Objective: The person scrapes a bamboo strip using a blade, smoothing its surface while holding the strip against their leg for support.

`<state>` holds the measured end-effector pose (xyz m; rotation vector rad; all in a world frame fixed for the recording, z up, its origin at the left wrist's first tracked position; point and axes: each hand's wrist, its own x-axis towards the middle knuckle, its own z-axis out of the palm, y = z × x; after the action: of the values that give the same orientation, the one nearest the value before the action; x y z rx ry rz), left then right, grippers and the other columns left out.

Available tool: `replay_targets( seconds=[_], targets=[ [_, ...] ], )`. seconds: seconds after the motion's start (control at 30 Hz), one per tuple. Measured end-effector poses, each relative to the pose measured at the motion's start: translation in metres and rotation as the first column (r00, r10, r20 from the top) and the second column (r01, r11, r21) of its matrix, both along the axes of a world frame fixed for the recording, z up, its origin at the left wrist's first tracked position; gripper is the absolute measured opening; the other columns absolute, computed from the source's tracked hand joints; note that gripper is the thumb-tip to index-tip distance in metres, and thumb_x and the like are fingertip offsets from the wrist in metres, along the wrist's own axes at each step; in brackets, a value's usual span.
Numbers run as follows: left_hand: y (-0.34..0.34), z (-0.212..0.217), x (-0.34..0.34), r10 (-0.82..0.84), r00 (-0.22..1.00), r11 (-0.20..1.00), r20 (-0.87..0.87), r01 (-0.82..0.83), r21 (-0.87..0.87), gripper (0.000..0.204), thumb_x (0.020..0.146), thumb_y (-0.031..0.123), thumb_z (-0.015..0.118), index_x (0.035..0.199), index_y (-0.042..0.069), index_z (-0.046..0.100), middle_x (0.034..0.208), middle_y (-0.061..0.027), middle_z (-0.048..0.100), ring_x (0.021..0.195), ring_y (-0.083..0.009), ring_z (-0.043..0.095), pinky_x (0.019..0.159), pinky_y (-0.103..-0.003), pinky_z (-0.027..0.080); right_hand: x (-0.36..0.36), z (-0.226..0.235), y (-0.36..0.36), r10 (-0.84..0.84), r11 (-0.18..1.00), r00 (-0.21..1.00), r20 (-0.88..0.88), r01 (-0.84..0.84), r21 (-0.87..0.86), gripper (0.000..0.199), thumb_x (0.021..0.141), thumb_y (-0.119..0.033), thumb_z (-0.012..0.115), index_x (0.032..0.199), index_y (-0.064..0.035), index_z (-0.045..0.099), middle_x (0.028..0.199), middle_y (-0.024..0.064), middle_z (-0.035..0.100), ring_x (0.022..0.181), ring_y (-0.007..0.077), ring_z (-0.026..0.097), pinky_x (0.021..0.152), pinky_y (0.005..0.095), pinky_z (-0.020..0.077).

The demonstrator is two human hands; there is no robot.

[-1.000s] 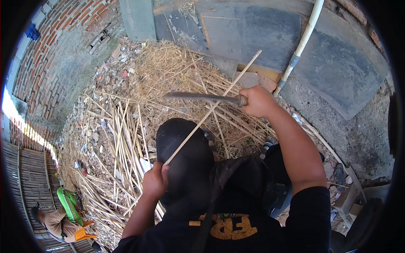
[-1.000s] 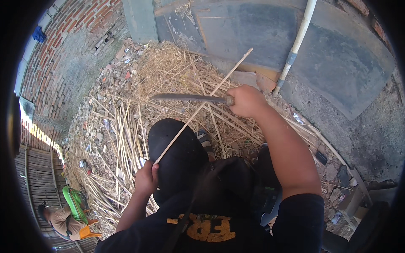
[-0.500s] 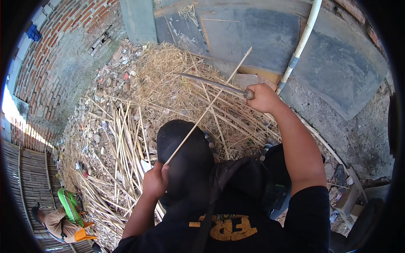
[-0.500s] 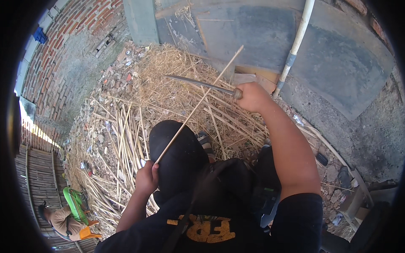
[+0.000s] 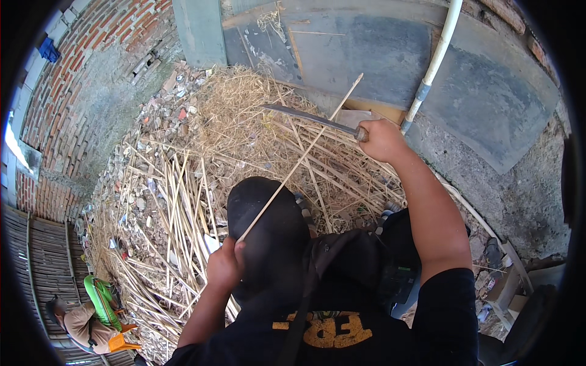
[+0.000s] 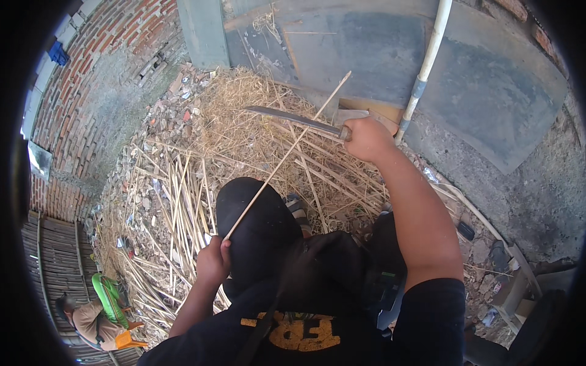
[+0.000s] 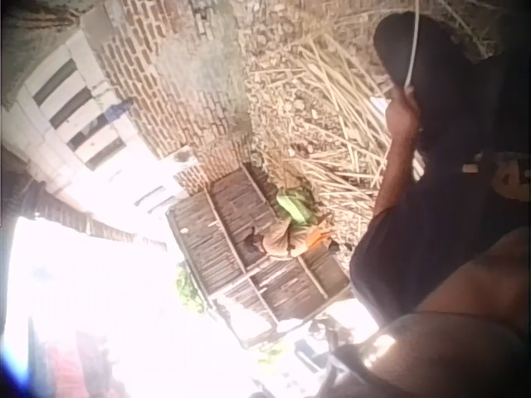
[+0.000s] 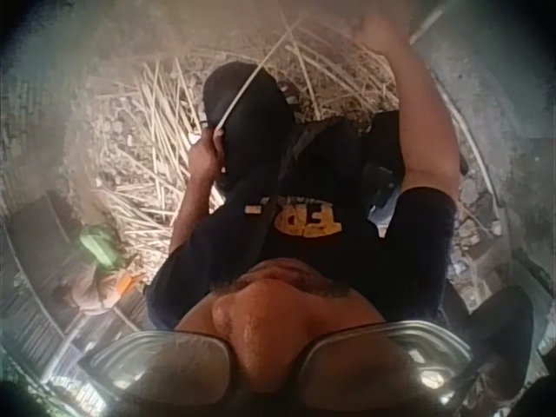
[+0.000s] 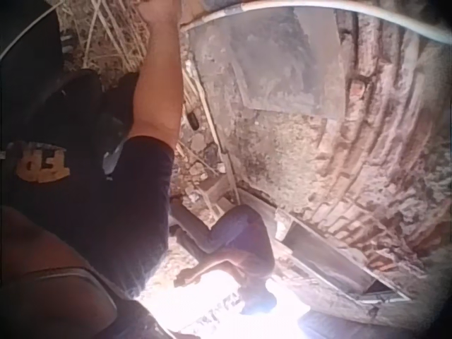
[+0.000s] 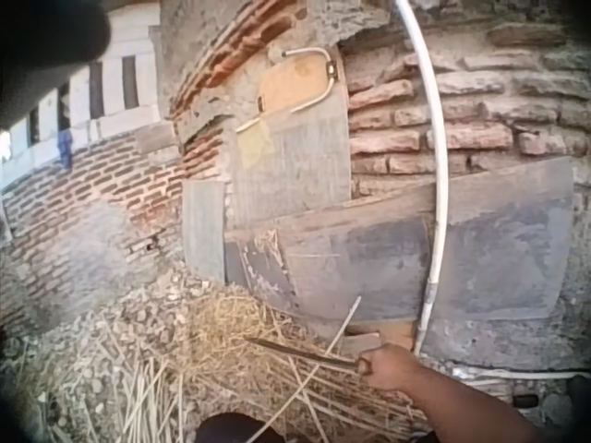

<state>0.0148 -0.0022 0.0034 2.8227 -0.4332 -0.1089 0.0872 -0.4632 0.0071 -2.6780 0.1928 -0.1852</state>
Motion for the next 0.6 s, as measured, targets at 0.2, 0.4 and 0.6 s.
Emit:
replay_targets(
  seconds=[0.2,0.4,0.6],
  targets=[
    [0.006,-0.007,-0.004,0.008,0.999,1.000,0.041,-0.008,-0.002,0.025,0.101,0.030,0.055,0.096,0.006,0.052,0.065,-0.0254,0.063,0.062,-0.0496,0.062,0.057,-0.060,0.047,-0.006,0.025,0.028,0.164,0.980,0.984,-0.064,-0.170,-0.101,0.027,0.077,-0.018,0.071,0.101,-0.0073,0.071,0.083,0.0206,0.070,0.084,0.0396,0.068,0.077,0.0483,0.0547],
    [0.001,-0.002,-0.001,-0.020,0.998,1.000,0.055,0.019,0.022,0.023,0.100,0.029,0.056,0.098,0.006,0.053,0.064,-0.0244,0.063,0.060,-0.0482,0.063,0.055,-0.059,0.047,-0.002,-0.001,-0.019,-0.093,0.996,0.995,0.042,0.093,0.010,0.021,0.073,-0.013,0.070,0.092,-0.0057,0.068,0.079,0.0199,0.069,0.082,0.0405,0.068,0.075,0.0489,0.0547],
    [0.009,-0.013,-0.004,-0.028,0.996,1.000,0.089,0.027,0.006,0.022,0.100,0.028,0.058,0.100,0.006,0.054,0.064,-0.0233,0.063,0.059,-0.0472,0.063,0.054,-0.058,0.048,-0.013,0.040,0.022,0.129,0.988,0.990,-0.060,-0.134,-0.082,0.023,0.074,-0.014,0.070,0.095,-0.0049,0.068,0.084,0.0202,0.070,0.085,0.0398,0.069,0.076,0.0484,0.0548]
  ],
)
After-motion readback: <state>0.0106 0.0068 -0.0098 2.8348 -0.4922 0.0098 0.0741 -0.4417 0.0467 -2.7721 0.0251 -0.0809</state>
